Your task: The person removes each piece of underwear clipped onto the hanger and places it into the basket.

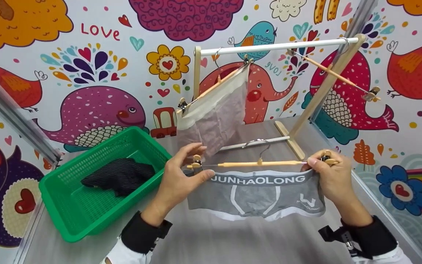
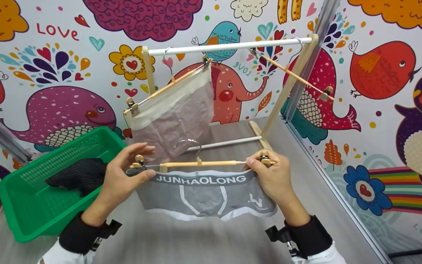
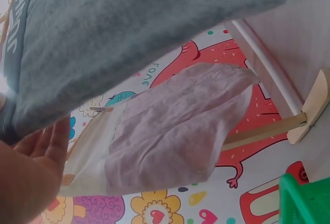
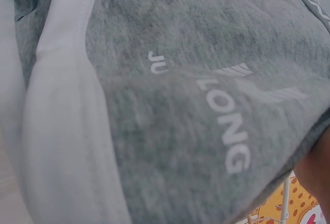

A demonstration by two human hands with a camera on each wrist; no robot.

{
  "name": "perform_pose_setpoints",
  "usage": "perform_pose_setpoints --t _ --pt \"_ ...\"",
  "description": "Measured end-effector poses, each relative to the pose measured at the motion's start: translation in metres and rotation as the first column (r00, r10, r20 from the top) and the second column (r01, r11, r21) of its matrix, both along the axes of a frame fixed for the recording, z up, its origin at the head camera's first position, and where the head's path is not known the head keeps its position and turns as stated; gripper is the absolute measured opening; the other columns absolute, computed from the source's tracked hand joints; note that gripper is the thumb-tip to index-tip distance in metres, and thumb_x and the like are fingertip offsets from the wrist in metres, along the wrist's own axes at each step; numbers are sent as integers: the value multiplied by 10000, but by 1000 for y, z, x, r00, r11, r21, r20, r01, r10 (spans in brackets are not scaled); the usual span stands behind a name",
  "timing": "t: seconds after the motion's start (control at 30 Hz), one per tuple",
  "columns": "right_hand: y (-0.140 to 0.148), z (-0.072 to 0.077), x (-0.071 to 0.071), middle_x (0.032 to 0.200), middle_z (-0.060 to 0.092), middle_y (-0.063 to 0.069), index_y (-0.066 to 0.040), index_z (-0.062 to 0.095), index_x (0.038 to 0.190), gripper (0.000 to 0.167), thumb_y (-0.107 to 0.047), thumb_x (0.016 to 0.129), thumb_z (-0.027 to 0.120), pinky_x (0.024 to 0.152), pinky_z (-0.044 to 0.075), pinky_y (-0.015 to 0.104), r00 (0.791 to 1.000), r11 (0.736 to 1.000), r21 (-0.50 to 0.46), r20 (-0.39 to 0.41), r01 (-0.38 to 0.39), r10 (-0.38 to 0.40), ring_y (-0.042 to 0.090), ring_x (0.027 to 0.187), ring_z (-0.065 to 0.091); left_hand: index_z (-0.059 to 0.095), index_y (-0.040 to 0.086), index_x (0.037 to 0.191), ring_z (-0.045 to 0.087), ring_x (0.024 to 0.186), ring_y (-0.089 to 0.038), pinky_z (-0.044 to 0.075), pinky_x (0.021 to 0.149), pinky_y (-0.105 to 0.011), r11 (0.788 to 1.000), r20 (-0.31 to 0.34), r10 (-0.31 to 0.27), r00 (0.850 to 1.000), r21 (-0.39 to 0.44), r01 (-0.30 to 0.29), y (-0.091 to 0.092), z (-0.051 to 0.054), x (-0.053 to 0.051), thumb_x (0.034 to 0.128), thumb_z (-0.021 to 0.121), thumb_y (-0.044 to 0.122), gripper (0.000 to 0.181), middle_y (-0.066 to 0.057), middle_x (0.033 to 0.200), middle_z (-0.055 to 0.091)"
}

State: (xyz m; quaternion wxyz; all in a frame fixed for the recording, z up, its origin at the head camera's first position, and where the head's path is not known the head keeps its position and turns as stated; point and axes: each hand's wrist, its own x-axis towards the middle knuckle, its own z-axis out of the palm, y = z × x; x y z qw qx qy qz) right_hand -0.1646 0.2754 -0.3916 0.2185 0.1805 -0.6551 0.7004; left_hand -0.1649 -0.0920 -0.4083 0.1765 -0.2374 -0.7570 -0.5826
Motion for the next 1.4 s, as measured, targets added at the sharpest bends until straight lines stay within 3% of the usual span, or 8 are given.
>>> perform_pose_setpoints --t 0.23,0.43,0.63,0.77,1.0,1.27,1.4 --pt "-4 -3 -1 645 712 34 89 653 739 218 228 876 556 486 505 165 1000 999 44 -3 -18 18 70 544 665 727 115 1195 689 1008 -267 588 824 -329 999 -6 -38 999 12 38 1 0 2 846 885 104 383 67 1123 734" --pt "-5 -5 -3 667 716 23 110 647 769 174 211 894 583 507 507 163 1000 993 115 3 -21 21 59 565 656 761 130 1094 703 913 -204 610 779 -315 998 -12 -58 998 -11 58 2 -1 4 879 840 94 232 53 1015 747" --pt "-3 -5 -6 680 715 46 94 677 782 172 212 892 617 518 511 170 1000 984 178 22 -13 9 74 579 652 775 108 957 650 743 -147 584 645 -274 997 -115 -76 990 -28 74 2 -3 4 881 826 59 104 39 862 716" --pt "-2 -4 -8 678 711 54 70 689 772 184 201 890 635 519 504 172 999 973 232 42 4 -14 72 588 644 788 123 891 602 673 -135 534 578 -265 996 -199 -82 977 -50 73 4 -2 5 868 826 8 123 27 785 679" --pt "-1 -2 -9 693 710 57 73 690 787 175 198 899 641 530 502 171 999 968 251 34 -10 1 74 607 639 784 127 875 587 688 -117 543 597 -264 994 -184 -75 980 -98 57 4 1 8 880 821 23 111 49 784 647" --pt "0 4 -10 736 694 37 16 728 818 164 176 856 740 511 458 199 995 932 356 41 66 -86 105 644 584 757 98 842 567 666 -118 515 575 -228 994 -284 -49 958 -104 21 5 1 11 861 822 -30 145 30 758 651" --pt "5 6 -10 813 703 67 52 735 927 142 179 866 729 546 483 190 998 943 332 54 1 -20 115 676 593 738 81 845 560 664 -119 500 578 -205 993 -325 -34 945 -117 -4 6 0 11 855 814 -64 164 21 766 643"
